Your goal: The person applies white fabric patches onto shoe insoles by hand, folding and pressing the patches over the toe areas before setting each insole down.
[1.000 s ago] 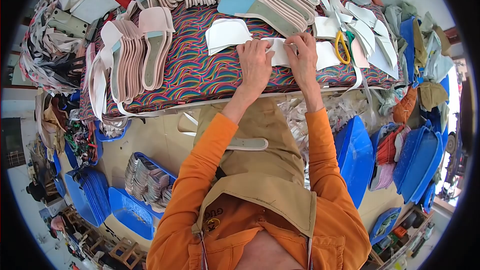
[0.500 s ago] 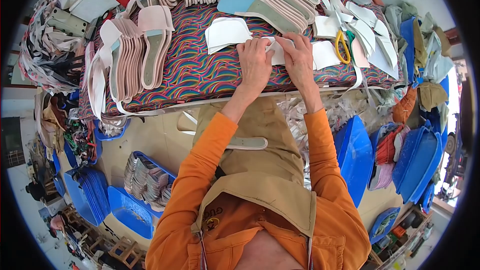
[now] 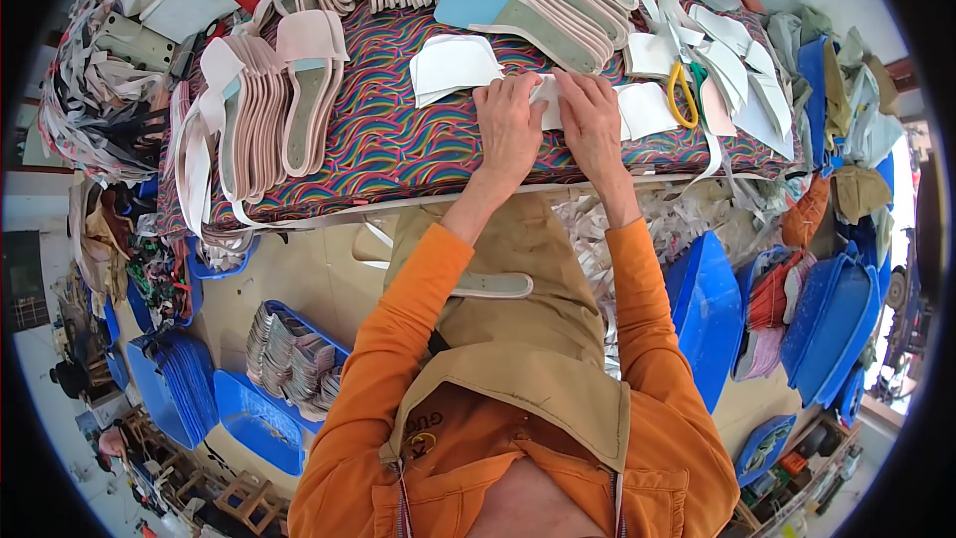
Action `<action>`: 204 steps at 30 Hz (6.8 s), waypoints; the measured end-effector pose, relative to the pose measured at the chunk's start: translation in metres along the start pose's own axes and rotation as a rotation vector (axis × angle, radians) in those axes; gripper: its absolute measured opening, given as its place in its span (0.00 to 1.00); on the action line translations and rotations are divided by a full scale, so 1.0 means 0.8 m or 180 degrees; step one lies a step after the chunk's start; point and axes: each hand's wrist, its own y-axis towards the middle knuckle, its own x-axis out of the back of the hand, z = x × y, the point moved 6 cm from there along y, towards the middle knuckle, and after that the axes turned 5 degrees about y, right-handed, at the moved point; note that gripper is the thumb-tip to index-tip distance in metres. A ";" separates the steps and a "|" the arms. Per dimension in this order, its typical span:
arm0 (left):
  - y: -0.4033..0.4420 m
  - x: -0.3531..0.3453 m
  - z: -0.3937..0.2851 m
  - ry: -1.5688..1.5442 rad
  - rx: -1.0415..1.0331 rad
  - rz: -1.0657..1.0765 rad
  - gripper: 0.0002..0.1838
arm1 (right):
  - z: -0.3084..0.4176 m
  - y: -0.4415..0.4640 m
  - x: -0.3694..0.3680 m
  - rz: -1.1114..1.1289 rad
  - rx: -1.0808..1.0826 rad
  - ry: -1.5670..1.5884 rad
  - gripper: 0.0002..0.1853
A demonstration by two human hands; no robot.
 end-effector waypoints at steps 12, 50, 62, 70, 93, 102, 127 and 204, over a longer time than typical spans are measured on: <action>0.000 0.000 0.000 -0.0028 0.0050 0.0081 0.19 | -0.003 -0.002 0.001 0.0034 -0.0012 0.0050 0.21; -0.047 0.109 0.068 -0.4216 0.2350 -0.0351 0.14 | -0.010 0.028 -0.011 0.0704 -0.0039 0.0160 0.25; -0.160 0.254 0.142 -0.6456 0.2713 -0.1122 0.23 | 0.178 -0.205 -0.116 0.2850 -0.0110 0.1292 0.23; -0.139 0.272 0.137 -0.5521 0.2726 -0.1105 0.27 | 0.181 -0.218 -0.119 0.3477 -0.0756 0.1360 0.31; -0.090 0.209 0.009 -0.5082 0.2766 -0.0082 0.32 | 0.192 -0.086 -0.013 0.0765 -0.0560 0.1681 0.37; -0.087 0.209 0.005 -0.5068 0.2860 -0.0050 0.32 | 0.187 -0.088 -0.013 0.0646 -0.0465 0.1759 0.36; -0.092 0.203 -0.014 -0.2109 0.1313 0.0340 0.29 | 0.183 -0.013 -0.074 0.0611 -0.2873 0.5451 0.29; -0.325 0.093 0.213 -0.5273 0.4260 0.1029 0.33 | 0.164 -0.207 -0.042 0.2084 -0.0268 0.0458 0.49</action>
